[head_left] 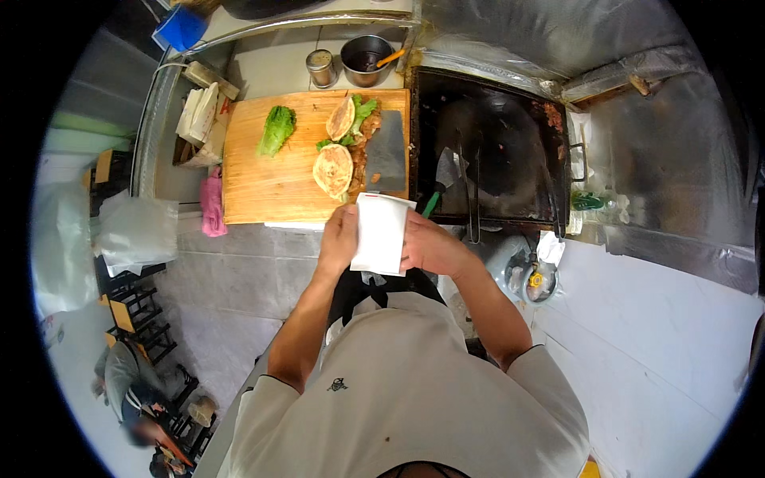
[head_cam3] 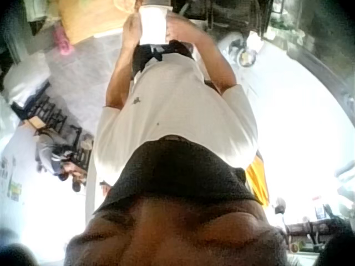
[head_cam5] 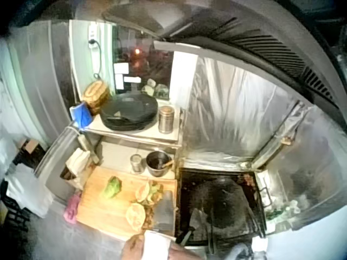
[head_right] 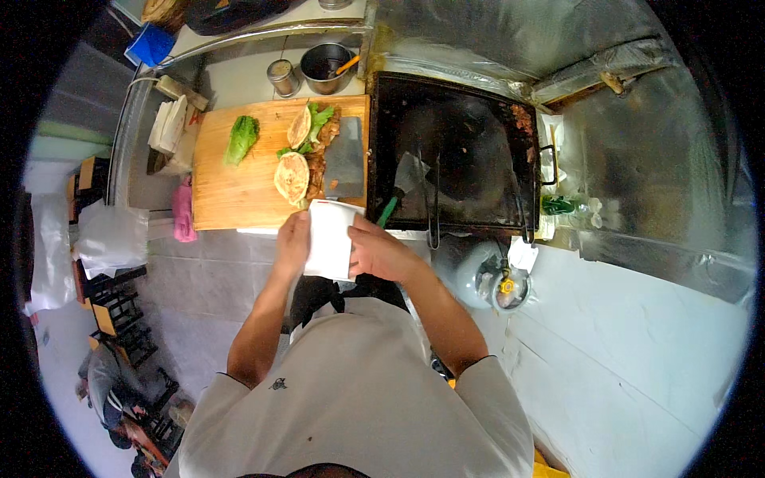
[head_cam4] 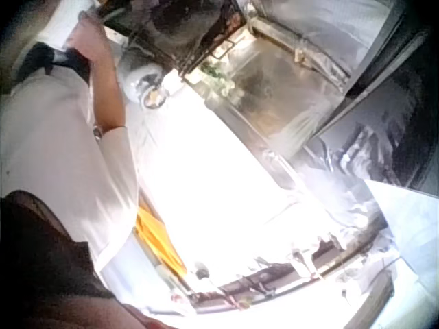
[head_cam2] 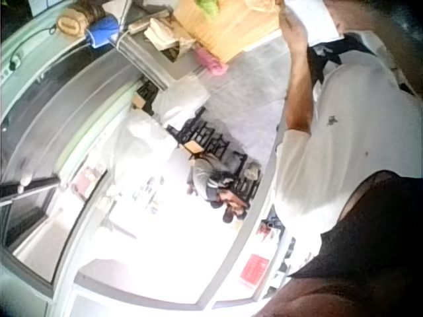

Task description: The person grills sliced meat on a flat-top, then assembles wraps by placing the meat and lettuce onto flatbreads on a cutting board. They wrap the food in paper, serve it to a customer, and then organize ingredients by placing containers of noodles and vegetables into a refrigerator.

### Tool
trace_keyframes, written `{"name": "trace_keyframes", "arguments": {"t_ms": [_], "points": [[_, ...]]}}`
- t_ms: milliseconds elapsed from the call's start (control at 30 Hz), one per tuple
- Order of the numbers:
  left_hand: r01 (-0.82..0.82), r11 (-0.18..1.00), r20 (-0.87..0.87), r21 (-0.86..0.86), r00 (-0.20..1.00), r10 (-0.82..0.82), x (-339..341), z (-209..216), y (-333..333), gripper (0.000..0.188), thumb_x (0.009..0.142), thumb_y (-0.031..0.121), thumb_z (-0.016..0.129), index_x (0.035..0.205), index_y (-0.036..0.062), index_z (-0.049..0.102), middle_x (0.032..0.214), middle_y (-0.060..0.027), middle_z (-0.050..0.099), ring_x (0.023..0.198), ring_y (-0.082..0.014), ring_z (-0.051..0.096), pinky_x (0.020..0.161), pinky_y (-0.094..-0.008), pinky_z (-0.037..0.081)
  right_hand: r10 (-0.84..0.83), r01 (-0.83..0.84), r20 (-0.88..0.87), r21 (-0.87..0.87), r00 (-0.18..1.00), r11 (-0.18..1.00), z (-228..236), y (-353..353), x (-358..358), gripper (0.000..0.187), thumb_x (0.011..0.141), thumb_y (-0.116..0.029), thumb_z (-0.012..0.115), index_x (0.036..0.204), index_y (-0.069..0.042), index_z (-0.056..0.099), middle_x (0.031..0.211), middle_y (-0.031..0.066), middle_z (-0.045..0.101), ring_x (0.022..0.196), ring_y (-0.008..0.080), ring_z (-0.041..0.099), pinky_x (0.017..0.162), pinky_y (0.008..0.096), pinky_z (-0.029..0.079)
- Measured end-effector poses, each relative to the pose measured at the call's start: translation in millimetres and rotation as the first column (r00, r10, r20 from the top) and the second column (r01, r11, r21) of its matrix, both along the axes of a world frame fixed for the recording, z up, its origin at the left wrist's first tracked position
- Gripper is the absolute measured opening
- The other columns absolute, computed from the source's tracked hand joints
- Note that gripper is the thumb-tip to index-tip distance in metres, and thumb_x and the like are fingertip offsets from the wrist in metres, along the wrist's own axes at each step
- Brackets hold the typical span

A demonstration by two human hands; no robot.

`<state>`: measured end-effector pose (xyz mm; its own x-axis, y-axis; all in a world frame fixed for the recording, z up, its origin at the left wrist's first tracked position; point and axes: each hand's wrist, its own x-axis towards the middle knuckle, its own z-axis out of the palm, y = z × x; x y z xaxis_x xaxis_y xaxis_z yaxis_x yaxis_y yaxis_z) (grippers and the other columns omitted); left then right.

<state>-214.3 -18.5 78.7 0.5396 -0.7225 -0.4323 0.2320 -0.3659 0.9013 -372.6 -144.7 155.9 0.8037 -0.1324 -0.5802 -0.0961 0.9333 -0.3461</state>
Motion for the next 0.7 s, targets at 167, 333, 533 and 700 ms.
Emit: {"name": "trace_keyframes", "arguments": {"t_ms": [167,333,533,700], "points": [[-0.112,0.994,-0.340,-0.006,0.935,0.103,-6,-2,-15,0.038,0.105,0.033,0.053,0.089,0.0022,0.070,0.078,-0.0004,0.064,0.067,-0.0085,0.053,0.061,-0.0254,0.043,0.329,-0.414,-0.253,-0.499,0.910,0.761,-64,7,6,0.039,0.099,-0.046,0.060,0.091,-0.008,0.066,0.080,-0.0007,0.059,0.073,0.0094,0.051,0.059,0.0295,0.041],[-0.272,0.957,0.148,0.099,0.955,0.256,14,6,-6,0.033,0.104,0.027,0.054,0.089,0.0020,0.069,0.077,0.0003,0.064,0.068,-0.0073,0.052,0.061,-0.0244,0.042,-0.141,-0.329,-0.411,-0.858,0.901,0.394,-77,-31,-25,0.036,0.095,-0.037,0.067,0.085,-0.003,0.071,0.074,0.0056,0.071,0.073,0.0186,0.069,0.069,0.0323,0.054],[-0.357,0.934,0.015,-0.003,0.934,0.357,84,-28,57,0.034,0.104,0.025,0.051,0.106,-0.0051,0.068,0.096,-0.0036,0.067,0.085,-0.0118,0.057,0.077,-0.0278,0.046,-0.612,-0.863,-0.626,-0.458,0.484,-0.215,-126,-101,-110,0.043,0.081,-0.042,0.074,0.092,-0.001,0.069,0.099,0.0198,0.065,0.092,0.0369,0.064,0.076,0.0489,0.053],[-0.381,0.924,0.036,-0.041,0.923,0.383,104,-43,85,0.034,0.104,0.026,0.051,0.106,-0.0030,0.069,0.093,-0.0014,0.067,0.081,-0.0089,0.058,0.072,-0.0259,0.046,-0.451,-0.513,-0.513,-0.848,0.730,0.133,-96,-74,-100,0.032,0.093,-0.030,0.065,0.095,0.001,0.069,0.076,0.0138,0.069,0.064,0.0245,0.067,0.058,0.0385,0.054]]}}
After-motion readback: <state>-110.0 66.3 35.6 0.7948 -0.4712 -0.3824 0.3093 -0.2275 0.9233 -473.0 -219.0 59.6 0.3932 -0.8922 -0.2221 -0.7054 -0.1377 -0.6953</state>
